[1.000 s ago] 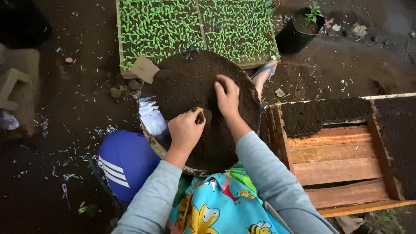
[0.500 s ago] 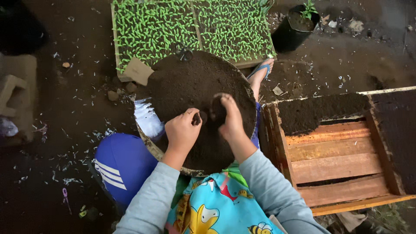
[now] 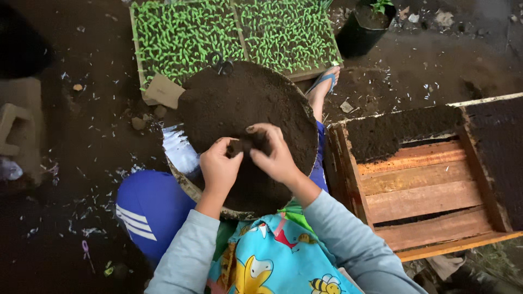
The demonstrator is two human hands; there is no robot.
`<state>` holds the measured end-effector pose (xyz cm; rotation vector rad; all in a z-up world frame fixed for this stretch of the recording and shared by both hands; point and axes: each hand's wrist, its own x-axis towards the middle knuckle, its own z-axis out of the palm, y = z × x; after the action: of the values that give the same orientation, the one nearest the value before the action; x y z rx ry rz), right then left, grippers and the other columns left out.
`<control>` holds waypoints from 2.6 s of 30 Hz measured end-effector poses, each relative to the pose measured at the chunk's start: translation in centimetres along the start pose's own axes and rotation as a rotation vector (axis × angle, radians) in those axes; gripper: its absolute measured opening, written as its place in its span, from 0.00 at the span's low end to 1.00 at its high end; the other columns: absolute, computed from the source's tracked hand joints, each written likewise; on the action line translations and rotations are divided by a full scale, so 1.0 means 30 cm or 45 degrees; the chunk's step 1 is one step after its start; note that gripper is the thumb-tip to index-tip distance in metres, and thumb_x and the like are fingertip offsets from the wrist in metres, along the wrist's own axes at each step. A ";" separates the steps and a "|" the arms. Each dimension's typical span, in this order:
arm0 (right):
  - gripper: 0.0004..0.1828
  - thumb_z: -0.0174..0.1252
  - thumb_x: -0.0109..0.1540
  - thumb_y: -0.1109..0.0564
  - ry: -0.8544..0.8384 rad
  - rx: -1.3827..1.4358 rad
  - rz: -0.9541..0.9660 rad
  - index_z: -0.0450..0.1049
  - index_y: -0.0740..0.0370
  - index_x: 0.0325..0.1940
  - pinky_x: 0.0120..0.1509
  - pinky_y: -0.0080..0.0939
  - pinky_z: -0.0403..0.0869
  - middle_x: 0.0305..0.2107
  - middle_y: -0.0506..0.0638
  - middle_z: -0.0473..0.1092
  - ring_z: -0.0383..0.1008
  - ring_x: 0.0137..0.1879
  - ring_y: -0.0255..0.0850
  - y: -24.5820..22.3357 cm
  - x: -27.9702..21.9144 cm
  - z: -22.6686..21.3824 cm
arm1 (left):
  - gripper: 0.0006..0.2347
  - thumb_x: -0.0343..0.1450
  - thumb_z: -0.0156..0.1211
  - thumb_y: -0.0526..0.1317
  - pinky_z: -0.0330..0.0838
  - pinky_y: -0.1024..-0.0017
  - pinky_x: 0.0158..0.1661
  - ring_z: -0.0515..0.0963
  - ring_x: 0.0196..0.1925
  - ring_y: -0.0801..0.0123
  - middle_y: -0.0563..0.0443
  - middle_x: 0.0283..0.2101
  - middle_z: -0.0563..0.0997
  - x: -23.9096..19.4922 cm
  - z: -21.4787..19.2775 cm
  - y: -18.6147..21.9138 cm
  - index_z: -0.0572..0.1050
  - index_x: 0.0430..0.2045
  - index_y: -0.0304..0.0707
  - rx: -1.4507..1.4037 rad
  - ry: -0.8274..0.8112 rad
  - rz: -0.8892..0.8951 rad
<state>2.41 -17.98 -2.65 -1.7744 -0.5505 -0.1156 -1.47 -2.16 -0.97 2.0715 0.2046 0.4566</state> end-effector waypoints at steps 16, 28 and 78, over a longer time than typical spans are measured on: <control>0.22 0.69 0.49 0.59 0.163 -0.179 0.431 0.76 0.50 0.46 0.53 0.43 0.74 0.37 0.47 0.78 0.78 0.48 0.44 0.047 -0.213 -0.343 | 0.13 0.65 0.62 0.36 0.67 0.53 0.54 0.76 0.51 0.44 0.38 0.42 0.79 -0.014 -0.208 0.107 0.77 0.44 0.40 0.531 -0.319 -0.107; 0.17 0.59 0.59 0.63 0.883 -0.661 1.051 0.64 0.55 0.49 0.47 0.49 0.74 0.41 0.57 0.72 0.73 0.46 0.49 0.622 -0.529 -1.161 | 0.04 0.74 0.70 0.39 0.64 0.66 0.72 0.79 0.59 0.66 0.51 0.55 0.85 -0.060 -0.363 -0.576 0.81 0.36 0.43 1.029 -0.165 0.355; 0.05 0.60 0.58 0.62 -0.037 -0.174 0.393 0.81 0.61 0.36 0.59 0.51 0.68 0.34 0.53 0.78 0.72 0.51 0.51 -0.025 -0.153 0.025 | 0.19 0.68 0.65 0.44 0.63 0.50 0.54 0.73 0.50 0.45 0.39 0.47 0.71 -0.125 -0.147 -0.014 0.72 0.50 0.32 0.090 -0.078 0.214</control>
<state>-2.12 -18.53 -3.84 -1.9751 -0.2887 0.0893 -6.65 0.35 -0.19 2.1786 0.0104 0.4925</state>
